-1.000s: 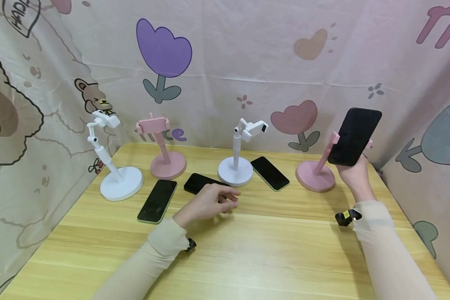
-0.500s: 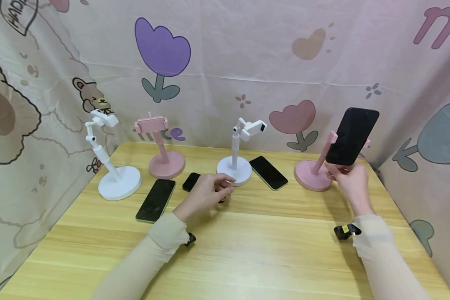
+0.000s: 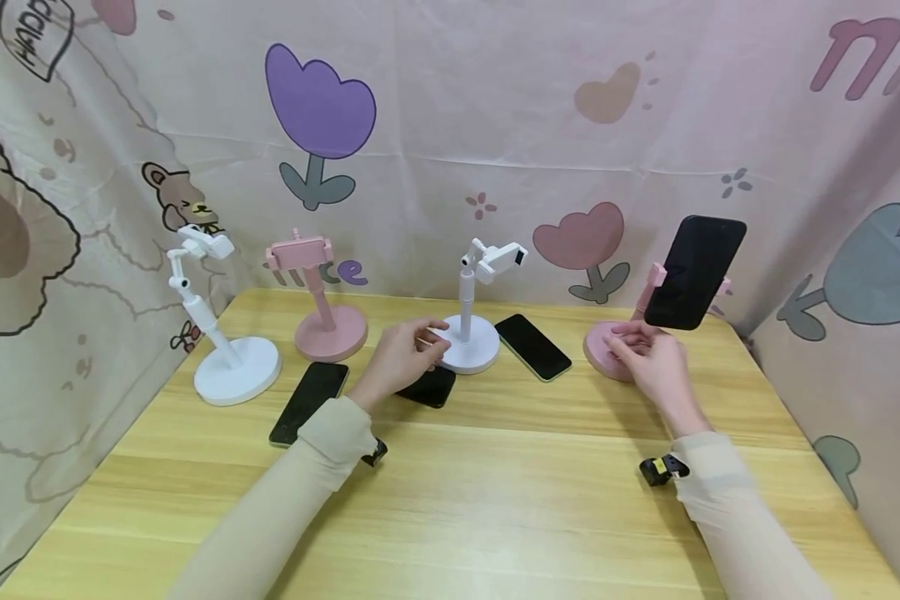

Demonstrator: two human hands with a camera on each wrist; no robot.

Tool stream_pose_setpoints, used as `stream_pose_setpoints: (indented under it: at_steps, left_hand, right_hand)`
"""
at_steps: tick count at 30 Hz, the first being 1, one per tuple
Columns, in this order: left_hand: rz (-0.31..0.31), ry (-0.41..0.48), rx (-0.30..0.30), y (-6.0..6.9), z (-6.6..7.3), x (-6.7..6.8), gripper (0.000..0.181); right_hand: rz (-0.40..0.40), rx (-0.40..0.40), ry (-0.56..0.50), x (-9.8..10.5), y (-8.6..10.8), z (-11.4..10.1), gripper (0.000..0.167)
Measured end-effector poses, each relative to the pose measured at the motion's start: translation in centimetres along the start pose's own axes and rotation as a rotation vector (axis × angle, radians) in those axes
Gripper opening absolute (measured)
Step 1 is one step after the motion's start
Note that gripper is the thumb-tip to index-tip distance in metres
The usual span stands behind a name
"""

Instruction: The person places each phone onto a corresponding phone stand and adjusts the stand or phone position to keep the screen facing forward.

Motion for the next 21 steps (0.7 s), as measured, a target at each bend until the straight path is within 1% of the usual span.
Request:
stream_pose_setpoints:
  at_steps: [4,7,12,17,21]
  left_hand:
    - [0.037,-0.017,0.009,-1.1,-0.1,0.3,0.036]
    - [0.054,-0.048,0.028,-1.9,-0.3,0.3,0.037]
    - [0.052,-0.073,0.055,-3.0,-0.5,-0.1,0.037]
    - [0.053,-0.085,0.059,-3.8,-0.6,-0.6,0.035]
    - [0.053,-0.075,0.064,-4.2,-0.6,-1.0,0.035]
  right_hand:
    - [-0.037,0.035,0.0,-1.4,-0.4,-1.5,0.035]
    - [-0.093,0.053,-0.063,-2.7,-0.8,-2.6,0.037]
    - [-0.168,0.073,-0.164,-5.0,-1.7,-4.5,0.039]
    - [-0.189,0.094,-0.188,-7.0,-2.4,-6.2,0.039]
    - [-0.213,0.118,-0.2,-8.4,-2.8,-7.3,0.038]
Point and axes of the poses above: each hand's wrist, its own y-axis away from the middle knuckle, its own x-axis out of the back of the hand, z = x × y, the point moved 4 cm from there along -y, towards the middle knuckle, and after that the axes turned 3 degrees about -y, right-handed, at the moved point
